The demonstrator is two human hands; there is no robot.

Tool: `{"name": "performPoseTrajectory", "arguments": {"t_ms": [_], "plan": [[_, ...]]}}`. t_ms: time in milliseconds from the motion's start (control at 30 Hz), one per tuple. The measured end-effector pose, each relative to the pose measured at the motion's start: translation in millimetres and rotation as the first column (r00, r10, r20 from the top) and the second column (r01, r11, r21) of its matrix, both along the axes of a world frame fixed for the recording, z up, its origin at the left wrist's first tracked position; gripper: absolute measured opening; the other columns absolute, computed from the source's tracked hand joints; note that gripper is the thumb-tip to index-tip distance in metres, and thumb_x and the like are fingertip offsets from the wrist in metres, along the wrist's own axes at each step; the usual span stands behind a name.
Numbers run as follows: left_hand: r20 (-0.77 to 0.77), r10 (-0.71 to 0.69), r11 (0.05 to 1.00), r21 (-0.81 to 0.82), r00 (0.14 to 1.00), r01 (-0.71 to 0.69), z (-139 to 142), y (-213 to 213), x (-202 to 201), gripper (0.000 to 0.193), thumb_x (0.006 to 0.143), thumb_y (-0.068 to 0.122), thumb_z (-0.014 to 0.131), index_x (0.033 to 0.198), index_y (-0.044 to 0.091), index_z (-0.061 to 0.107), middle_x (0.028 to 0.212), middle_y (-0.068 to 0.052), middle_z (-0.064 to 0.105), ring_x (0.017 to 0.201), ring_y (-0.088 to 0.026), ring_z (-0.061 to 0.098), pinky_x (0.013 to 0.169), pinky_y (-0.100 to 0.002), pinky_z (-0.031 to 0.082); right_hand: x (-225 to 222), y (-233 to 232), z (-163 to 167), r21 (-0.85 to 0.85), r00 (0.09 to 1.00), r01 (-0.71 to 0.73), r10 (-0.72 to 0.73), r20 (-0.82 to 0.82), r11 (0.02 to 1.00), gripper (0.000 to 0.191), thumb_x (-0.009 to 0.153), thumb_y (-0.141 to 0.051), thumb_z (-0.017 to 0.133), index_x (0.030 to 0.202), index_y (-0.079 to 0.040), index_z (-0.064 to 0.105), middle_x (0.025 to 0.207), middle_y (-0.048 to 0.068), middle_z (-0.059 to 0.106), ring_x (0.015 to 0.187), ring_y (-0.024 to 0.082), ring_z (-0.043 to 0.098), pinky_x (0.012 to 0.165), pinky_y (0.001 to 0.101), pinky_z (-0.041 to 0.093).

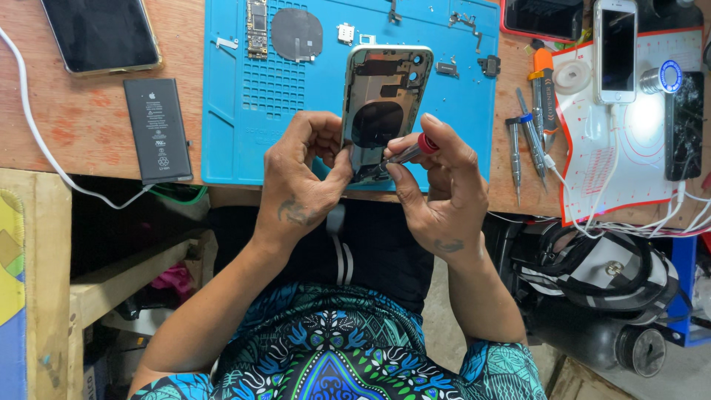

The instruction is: The person disassembles a smartphone on a blue anti-static mat, using a screwdriver to remove screws and a metal spudger to pry open the casing. They remove the battery and other internal components, placing them on the mat. The person then reassembles the phone, securing the casing with screws.

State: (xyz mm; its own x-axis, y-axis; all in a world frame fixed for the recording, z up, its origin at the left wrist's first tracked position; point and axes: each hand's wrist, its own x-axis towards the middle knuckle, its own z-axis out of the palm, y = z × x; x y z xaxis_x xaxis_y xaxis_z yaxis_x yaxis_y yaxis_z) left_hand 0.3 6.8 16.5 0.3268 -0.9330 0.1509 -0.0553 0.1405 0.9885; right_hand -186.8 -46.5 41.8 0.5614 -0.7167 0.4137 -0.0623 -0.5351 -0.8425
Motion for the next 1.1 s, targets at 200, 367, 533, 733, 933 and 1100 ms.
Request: {"name": "performPoseTrajectory", "arguments": {"t_ms": [200, 367, 533, 733, 933, 1100], "plan": [[-0.002, 0.0, 1.0, 0.001, 1.0, 0.0, 0, 0, 0, 0.021, 0.094, 0.002, 0.071, 0.114, 0.003, 0.062, 0.099, -0.004, 0.069, 0.088, -0.01, 0.068, 0.081, -0.026, 0.059, 0, -1, 3, -0.005, 1.0, 0.003, -0.002, 0.017, 1.0, 0.066, 0.104, 0.011, 0.069, 0.157, -0.011, 0.037, 0.123, 0.016, 0.065, 0.114, 0.019, 0.069, 0.102, 0.0331, 0.062], [0.014, -0.001, 1.0, 0.015, 1.0, 0.001, 1, -1, 0, 0.02, 0.095, 0.003, 0.071, 0.113, 0.004, 0.062, 0.098, -0.003, 0.069, 0.087, -0.01, 0.068, 0.081, -0.026, 0.06, -8, 3, 11, 0.013, 0.991, 0.09, -0.091, 0.096, 0.996, 0.065, 0.106, 0.017, 0.068, 0.156, -0.011, 0.037, 0.121, 0.016, 0.066, 0.109, 0.017, 0.067, 0.101, 0.0319, 0.058], [-0.006, 0.007, 0.999, 0.05, 1.0, -0.006, 4, 0, 0, 0.019, 0.094, 0.003, 0.07, 0.112, 0.004, 0.063, 0.098, -0.004, 0.069, 0.086, -0.01, 0.068, 0.08, -0.026, 0.06, -37, -6, 23, -0.057, 0.915, 0.393, -0.384, 0.128, 0.918, 0.062, 0.109, 0.01, 0.067, 0.156, -0.01, 0.03, 0.117, 0.015, 0.066, 0.103, 0.018, 0.068, 0.095, 0.0303, 0.059], [-0.002, 0.029, 0.996, 0.084, 1.0, -0.029, 6, -1, -2, 0.021, 0.094, 0.003, 0.07, 0.113, 0.001, 0.062, 0.096, -0.004, 0.069, 0.086, -0.011, 0.069, 0.08, -0.026, 0.06, -64, -57, 1, -0.024, 0.886, 0.453, -0.447, 0.125, 0.891, 0.063, 0.116, 0.011, 0.07, 0.162, -0.007, 0.031, 0.114, 0.011, 0.061, 0.103, 0.016, 0.063, 0.1, 0.0299, 0.056], [-0.012, 0.034, 0.996, 0.079, 0.999, -0.033, 7, -1, -3, 0.02, 0.095, 0.002, 0.069, 0.113, 0.001, 0.061, 0.097, -0.005, 0.069, 0.088, -0.011, 0.069, 0.082, -0.026, 0.06, -72, -79, -26, 0.033, 0.872, 0.471, -0.471, 0.135, 0.882, 0.064, 0.111, 0.013, 0.071, 0.158, -0.008, 0.033, 0.112, 0.009, 0.06, 0.102, 0.014, 0.062, 0.099, 0.0299, 0.056], [-0.003, 0.034, 0.996, 0.088, 0.999, -0.033, 5, -1, -3, 0.02, 0.095, 0.002, 0.069, 0.113, 0.001, 0.061, 0.096, -0.005, 0.069, 0.087, -0.011, 0.069, 0.081, -0.026, 0.06, -83, -79, -34, 0.053, 0.873, 0.464, -0.467, 0.137, 0.884, 0.065, 0.111, 0.014, 0.072, 0.159, -0.008, 0.033, 0.117, 0.011, 0.063, 0.104, 0.014, 0.063, 0.1, 0.0293, 0.056]]}}
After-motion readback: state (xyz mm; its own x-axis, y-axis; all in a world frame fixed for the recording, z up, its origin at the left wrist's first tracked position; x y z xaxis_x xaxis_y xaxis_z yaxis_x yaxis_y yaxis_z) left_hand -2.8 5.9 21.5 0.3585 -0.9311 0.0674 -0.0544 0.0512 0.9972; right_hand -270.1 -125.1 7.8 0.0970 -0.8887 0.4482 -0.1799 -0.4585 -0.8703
